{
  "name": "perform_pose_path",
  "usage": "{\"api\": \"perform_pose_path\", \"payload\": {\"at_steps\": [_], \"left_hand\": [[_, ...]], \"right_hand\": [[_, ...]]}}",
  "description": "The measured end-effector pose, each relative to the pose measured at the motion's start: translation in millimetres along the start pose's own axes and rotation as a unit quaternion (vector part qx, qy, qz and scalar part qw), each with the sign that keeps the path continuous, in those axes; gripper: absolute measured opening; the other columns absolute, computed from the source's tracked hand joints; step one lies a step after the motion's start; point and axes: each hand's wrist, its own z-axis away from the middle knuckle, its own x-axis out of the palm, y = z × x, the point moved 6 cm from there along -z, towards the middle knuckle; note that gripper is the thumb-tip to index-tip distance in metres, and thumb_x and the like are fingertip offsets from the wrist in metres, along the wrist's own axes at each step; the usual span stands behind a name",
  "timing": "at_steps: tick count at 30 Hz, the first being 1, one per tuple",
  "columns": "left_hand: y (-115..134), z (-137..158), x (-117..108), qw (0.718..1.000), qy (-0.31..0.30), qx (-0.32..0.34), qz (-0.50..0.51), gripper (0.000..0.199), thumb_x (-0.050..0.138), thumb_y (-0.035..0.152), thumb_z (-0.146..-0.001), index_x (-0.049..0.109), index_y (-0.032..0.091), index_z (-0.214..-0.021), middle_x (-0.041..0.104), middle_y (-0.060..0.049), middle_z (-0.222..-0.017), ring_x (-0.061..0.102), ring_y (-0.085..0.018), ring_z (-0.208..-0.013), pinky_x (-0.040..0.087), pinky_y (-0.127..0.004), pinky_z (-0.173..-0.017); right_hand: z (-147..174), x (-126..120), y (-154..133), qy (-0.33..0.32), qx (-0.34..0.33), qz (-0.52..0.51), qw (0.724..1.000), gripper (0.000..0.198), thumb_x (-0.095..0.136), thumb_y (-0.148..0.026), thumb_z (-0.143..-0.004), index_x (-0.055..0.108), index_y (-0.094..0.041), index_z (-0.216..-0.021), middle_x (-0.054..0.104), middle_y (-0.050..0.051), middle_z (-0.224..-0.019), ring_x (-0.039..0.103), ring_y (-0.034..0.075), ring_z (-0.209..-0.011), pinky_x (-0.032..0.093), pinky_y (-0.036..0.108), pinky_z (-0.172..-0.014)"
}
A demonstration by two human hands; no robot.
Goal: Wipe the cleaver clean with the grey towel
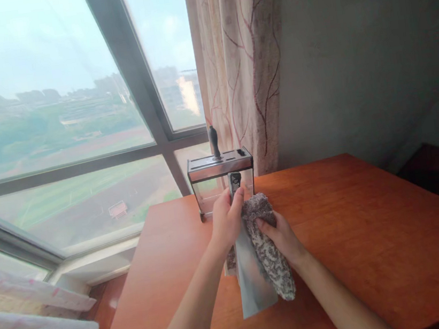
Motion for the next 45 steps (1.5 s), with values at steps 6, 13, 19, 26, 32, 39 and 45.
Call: {"api": "perform_pose_path", "payload": {"at_steps": [6, 13, 19, 26, 32, 39, 45], "left_hand": [[2, -5, -22, 0.997, 0.068, -0.001, 0.028, 0.037, 0.050, 0.047, -0.085, 0.049, 0.019, -0.061, 0.046, 0.003, -0.054, 0.043, -0.013, -0.054, 0.032, -0.024, -0.053], [-22, -20, -76, 0.969, 0.204, -0.032, 0.138, 0.039, 0.054, 0.053, -0.080, 0.054, 0.018, -0.064, 0.050, 0.002, -0.051, 0.044, -0.010, -0.045, 0.033, -0.023, -0.047], [-22, -20, -76, 0.964, 0.212, -0.031, 0.155, 0.038, 0.053, 0.052, -0.082, 0.053, 0.018, -0.065, 0.050, 0.003, -0.050, 0.045, -0.010, -0.044, 0.035, -0.022, -0.047], [-7, -9, -42, 0.983, 0.147, -0.033, 0.109, 0.038, 0.048, 0.047, -0.087, 0.047, 0.018, -0.062, 0.043, 0.004, -0.053, 0.040, -0.010, -0.050, 0.031, -0.021, -0.049], [-7, 0, -18, 0.989, 0.111, -0.042, 0.084, 0.037, 0.049, 0.046, -0.086, 0.042, 0.019, -0.062, 0.040, 0.004, -0.057, 0.039, -0.011, -0.054, 0.032, -0.022, -0.052], [-8, 0, -6, 0.995, 0.056, -0.029, 0.077, 0.035, 0.045, 0.044, -0.089, 0.049, 0.018, -0.066, 0.048, 0.003, -0.057, 0.044, -0.012, -0.056, 0.034, -0.024, -0.055], [-9, -7, -11, 0.996, 0.025, -0.030, 0.079, 0.028, 0.048, 0.041, -0.087, 0.054, 0.018, -0.074, 0.052, 0.003, -0.055, 0.047, -0.013, -0.056, 0.036, -0.023, -0.056]], "right_hand": [[5, 14, 16, 0.000, 0.037, -0.034, 0.999, 0.032, 0.074, -0.040, -0.071, 0.069, -0.021, -0.096, 0.072, 0.004, -0.093, 0.064, 0.022, -0.081, 0.049, 0.032, -0.075], [11, 34, 35, -0.117, 0.090, -0.019, 0.989, 0.037, 0.077, -0.037, -0.068, 0.068, -0.018, -0.099, 0.072, 0.005, -0.094, 0.064, 0.021, -0.083, 0.048, 0.032, -0.077], [12, 32, 31, -0.134, 0.100, -0.014, 0.986, 0.039, 0.077, -0.038, -0.068, 0.067, -0.017, -0.100, 0.072, 0.005, -0.094, 0.065, 0.021, -0.083, 0.049, 0.031, -0.075], [4, 21, 24, -0.097, 0.076, -0.005, 0.992, 0.036, 0.074, -0.041, -0.071, 0.068, -0.018, -0.097, 0.072, 0.004, -0.094, 0.063, 0.019, -0.082, 0.047, 0.029, -0.076], [2, 13, 16, -0.076, 0.089, -0.037, 0.992, 0.038, 0.074, -0.044, -0.070, 0.068, -0.018, -0.097, 0.072, 0.005, -0.094, 0.065, 0.021, -0.082, 0.048, 0.031, -0.075], [4, 13, 6, -0.051, 0.080, -0.052, 0.994, 0.034, 0.073, -0.043, -0.071, 0.067, -0.018, -0.094, 0.072, 0.004, -0.088, 0.064, 0.021, -0.080, 0.047, 0.031, -0.073], [4, 15, 14, -0.059, 0.082, -0.051, 0.994, 0.035, 0.072, -0.041, -0.074, 0.066, -0.019, -0.099, 0.071, 0.005, -0.094, 0.064, 0.021, -0.083, 0.047, 0.031, -0.074]]}}
